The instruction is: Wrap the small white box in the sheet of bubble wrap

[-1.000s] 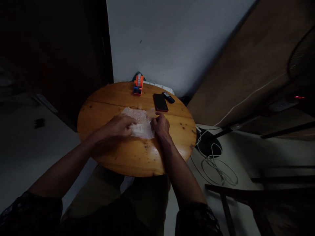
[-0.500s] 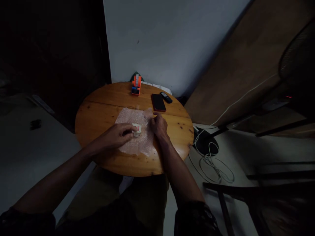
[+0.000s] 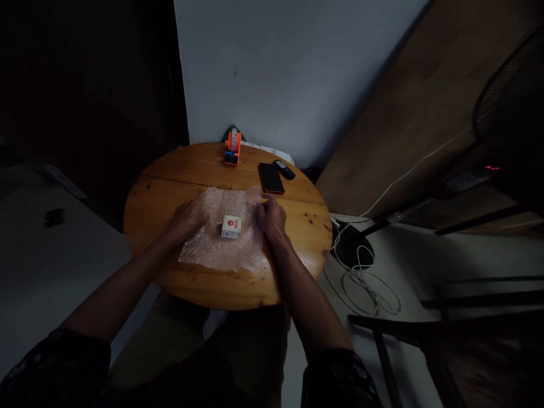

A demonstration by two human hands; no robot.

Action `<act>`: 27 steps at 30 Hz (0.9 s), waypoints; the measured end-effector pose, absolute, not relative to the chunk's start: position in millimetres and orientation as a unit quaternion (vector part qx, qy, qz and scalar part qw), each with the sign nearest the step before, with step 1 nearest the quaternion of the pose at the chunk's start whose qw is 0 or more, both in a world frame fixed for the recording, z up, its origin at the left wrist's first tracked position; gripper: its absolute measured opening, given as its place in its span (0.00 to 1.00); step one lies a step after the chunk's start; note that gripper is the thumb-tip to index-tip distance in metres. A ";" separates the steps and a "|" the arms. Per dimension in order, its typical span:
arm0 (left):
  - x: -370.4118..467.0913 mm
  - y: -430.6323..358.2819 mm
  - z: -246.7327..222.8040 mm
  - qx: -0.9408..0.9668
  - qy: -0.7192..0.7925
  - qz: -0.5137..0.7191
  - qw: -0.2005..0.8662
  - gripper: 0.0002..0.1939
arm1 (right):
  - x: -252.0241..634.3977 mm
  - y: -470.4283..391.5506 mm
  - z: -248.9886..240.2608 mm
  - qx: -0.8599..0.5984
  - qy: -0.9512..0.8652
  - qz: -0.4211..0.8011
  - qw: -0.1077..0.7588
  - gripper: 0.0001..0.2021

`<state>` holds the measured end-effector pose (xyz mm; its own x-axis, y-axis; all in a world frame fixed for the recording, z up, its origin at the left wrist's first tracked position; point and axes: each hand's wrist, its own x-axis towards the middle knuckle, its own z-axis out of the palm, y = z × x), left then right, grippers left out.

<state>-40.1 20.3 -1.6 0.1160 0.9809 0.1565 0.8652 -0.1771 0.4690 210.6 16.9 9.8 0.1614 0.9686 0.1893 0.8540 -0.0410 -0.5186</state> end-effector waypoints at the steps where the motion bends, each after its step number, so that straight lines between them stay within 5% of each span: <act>1: -38.9 20.7 -1.6 0.732 0.628 0.225 0.135 0.29 | 210.5 17.7 9.4 -0.713 -0.638 0.107 0.270 0.20; 12: -32.2 6.7 8.5 0.757 0.593 0.261 0.084 0.28 | 212.0 23.6 1.4 -0.712 -0.632 0.101 0.289 0.21; 21: -7.5 -6.8 16.8 0.622 0.375 0.393 0.564 0.51 | 216.2 22.9 -3.2 -0.701 -0.625 0.090 0.331 0.20; 27: -7.5 -9.4 15.3 0.576 0.342 0.373 0.642 0.57 | 214.8 21.1 4.5 -0.646 -0.635 0.108 0.409 0.17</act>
<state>-7.5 -9.4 15.3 0.4878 0.8729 -0.0104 -0.0849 0.0593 0.9946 214.8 21.1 4.5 0.1693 0.9093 0.3802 0.7319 0.1424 -0.6664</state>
